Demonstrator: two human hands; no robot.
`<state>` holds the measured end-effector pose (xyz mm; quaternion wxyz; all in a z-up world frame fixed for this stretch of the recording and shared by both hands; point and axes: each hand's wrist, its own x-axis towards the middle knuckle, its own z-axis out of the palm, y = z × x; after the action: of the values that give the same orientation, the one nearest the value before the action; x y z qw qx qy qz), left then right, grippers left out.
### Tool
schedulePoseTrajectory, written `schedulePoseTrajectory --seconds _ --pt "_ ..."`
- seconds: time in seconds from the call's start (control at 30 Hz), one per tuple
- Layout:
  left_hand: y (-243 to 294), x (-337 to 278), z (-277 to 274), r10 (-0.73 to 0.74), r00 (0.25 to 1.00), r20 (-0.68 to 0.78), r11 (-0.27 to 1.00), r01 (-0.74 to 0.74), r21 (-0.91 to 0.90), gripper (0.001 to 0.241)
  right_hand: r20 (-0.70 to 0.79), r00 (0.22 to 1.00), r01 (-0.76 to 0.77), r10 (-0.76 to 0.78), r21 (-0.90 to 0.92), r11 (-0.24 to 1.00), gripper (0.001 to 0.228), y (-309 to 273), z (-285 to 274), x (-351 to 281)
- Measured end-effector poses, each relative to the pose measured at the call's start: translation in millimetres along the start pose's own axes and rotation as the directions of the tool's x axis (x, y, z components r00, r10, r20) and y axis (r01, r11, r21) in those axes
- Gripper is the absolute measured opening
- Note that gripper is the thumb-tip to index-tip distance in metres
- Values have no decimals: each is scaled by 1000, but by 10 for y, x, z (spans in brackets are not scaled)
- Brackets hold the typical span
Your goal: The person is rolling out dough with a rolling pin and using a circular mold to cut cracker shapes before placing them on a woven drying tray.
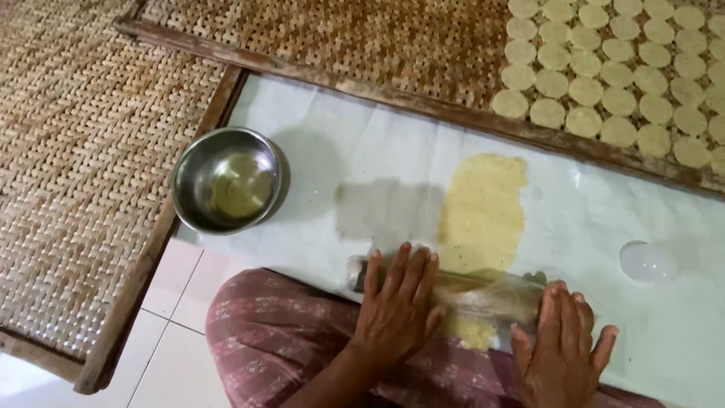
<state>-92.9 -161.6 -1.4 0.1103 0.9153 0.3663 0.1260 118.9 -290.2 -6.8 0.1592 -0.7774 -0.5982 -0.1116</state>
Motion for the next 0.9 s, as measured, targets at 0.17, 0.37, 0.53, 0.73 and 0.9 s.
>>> schedulePoseTrajectory --seconds 0.17,0.37,0.53,0.73,0.9 --pt "-268 649 169 -34 999 -2 985 33 172 78 84 995 -59 52 84 995 61 136 170 592" --pt "-459 1510 -9 -28 996 -85 971 47 233 84 12 1000 23 -25 115 993 50 280 304 1425" --pt "-571 2069 -102 -50 995 -80 937 75 341 86 93 995 6 -21 156 988 58 452 442 2009" --pt "-614 2146 -39 -16 951 -309 934 124 334 75 136 991 -25 2 164 986 74 468 487 2162" --pt "-510 1597 104 -25 995 -100 974 47 221 76 198 978 63 -72 50 997 71 357 337 1588"
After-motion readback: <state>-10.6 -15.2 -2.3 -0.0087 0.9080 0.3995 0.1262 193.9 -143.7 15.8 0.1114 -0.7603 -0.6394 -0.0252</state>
